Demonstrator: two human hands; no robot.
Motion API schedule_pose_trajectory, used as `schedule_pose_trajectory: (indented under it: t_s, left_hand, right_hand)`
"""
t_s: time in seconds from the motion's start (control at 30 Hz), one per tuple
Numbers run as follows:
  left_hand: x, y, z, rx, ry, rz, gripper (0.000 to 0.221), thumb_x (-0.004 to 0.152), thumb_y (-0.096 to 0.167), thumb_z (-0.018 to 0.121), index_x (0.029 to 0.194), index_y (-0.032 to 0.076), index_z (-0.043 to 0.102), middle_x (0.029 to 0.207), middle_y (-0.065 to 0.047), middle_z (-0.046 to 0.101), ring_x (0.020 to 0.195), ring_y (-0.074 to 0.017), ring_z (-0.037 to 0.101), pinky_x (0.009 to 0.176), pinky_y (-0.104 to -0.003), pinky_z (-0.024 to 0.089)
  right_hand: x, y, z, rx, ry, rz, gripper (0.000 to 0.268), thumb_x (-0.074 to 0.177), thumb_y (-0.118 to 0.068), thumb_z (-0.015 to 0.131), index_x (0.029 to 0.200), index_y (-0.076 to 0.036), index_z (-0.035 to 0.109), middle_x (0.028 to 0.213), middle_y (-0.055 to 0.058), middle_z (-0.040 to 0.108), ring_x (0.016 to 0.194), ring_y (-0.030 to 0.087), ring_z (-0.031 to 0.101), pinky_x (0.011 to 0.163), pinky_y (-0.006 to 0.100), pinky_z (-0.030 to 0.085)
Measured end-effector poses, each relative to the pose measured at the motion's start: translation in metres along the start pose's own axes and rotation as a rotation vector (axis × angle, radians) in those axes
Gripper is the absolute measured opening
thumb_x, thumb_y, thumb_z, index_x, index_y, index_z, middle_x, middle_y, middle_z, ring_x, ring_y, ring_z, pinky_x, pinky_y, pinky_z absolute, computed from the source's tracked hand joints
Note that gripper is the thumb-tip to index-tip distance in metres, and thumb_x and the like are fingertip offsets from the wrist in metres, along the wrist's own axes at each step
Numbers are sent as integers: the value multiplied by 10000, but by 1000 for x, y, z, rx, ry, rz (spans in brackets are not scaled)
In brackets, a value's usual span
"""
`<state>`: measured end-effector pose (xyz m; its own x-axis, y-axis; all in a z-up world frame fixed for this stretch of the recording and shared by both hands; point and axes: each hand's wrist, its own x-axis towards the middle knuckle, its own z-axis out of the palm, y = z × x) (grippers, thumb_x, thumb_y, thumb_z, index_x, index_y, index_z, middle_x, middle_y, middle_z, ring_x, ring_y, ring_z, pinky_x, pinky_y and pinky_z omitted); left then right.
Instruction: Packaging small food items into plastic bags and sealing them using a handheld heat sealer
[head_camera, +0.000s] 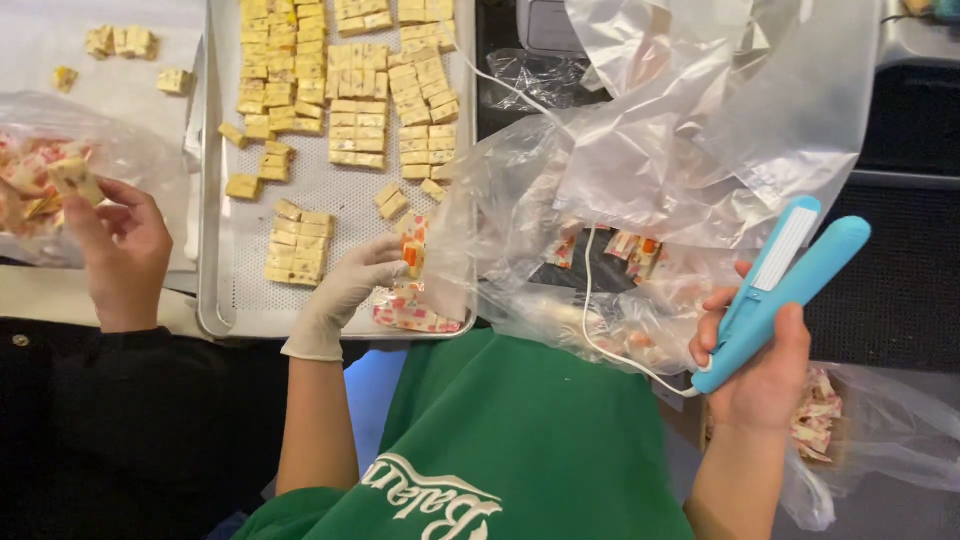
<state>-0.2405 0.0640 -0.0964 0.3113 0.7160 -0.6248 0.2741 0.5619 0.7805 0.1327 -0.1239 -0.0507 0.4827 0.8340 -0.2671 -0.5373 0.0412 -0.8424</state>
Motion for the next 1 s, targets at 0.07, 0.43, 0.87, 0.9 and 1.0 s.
schedule_pose_trajectory:
  t_s: [0.07,0.43,0.87,0.9,1.0]
  left_hand:
    - [0,-1,-6,-23,3,11,480,805,101,624,1284,87,616,1215,-26,674,1001,-145,631,790,-277,506]
    - [7,-14,-3,752,379,-109,559,846,-7,334,1337,177,528,1233,-21,637,1066,-237,594,824,-394,454]
    - [-25,100,148,575,-55,219,354,810,188,443,942,294,754,1016,136,769,618,-24,536,550,-202,381]
    - [8,62,166,823,-153,397,283,813,120,425,1005,171,627,1002,-43,689,740,-218,592,639,-366,438]
    - [87,-17,195,1320,185,694,220,807,106,468,1022,102,515,957,-147,572,845,-327,592,645,-423,483]
  right_hand:
    - [1,-1,-2,-20,4,3,659,825,-589,626,1288,-127,543,879,15,611,531,90,507,415,219,341]
    - [-1,1,-9,-13,25,-8,601,861,-553,577,1278,-121,555,892,38,606,533,108,504,412,224,346]
    - [-3,-2,-11,-12,35,-2,613,836,-568,600,1266,-132,570,884,35,606,534,111,513,409,221,347]
    - [-3,-2,-10,-18,40,-2,611,836,-571,597,1264,-136,566,882,31,609,532,108,509,409,220,343]
    - [-7,-3,-10,-23,54,-5,623,822,-582,608,1258,-141,556,871,24,608,523,104,504,407,219,335]
